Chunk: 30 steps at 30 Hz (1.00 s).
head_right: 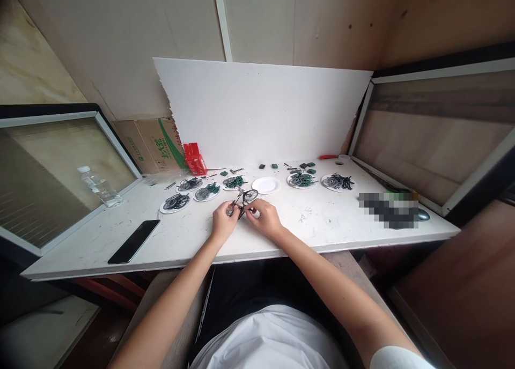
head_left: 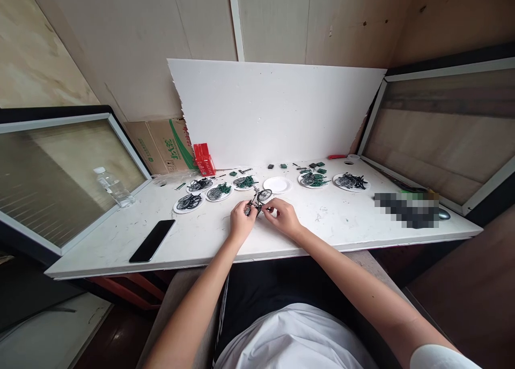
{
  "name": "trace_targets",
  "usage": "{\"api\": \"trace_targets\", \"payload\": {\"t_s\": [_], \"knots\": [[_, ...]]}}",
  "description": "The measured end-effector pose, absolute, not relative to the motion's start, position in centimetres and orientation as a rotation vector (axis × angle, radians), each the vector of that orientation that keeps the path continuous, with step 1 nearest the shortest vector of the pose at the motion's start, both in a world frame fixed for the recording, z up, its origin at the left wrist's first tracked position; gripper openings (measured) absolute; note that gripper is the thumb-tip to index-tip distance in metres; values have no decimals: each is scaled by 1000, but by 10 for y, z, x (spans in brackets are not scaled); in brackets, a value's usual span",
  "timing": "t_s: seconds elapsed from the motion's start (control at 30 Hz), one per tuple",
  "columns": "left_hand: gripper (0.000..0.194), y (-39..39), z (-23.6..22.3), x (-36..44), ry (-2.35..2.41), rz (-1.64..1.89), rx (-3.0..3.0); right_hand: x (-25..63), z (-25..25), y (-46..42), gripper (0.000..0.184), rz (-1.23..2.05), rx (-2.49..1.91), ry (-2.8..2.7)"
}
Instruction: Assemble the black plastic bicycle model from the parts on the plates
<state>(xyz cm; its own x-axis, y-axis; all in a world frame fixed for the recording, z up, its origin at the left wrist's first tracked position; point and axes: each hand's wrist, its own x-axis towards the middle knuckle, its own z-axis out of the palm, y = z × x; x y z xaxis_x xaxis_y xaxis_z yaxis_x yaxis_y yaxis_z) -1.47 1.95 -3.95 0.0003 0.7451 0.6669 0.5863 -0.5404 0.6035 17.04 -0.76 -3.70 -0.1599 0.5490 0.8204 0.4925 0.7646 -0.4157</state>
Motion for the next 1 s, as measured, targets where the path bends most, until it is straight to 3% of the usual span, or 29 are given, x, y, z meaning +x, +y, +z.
{"api": "trace_targets", "payload": {"t_s": [1.0], "knots": [[13, 20, -40, -16, 1420, 1548, 2113, 172, -44, 0, 11, -21, -794, -1780]]}}
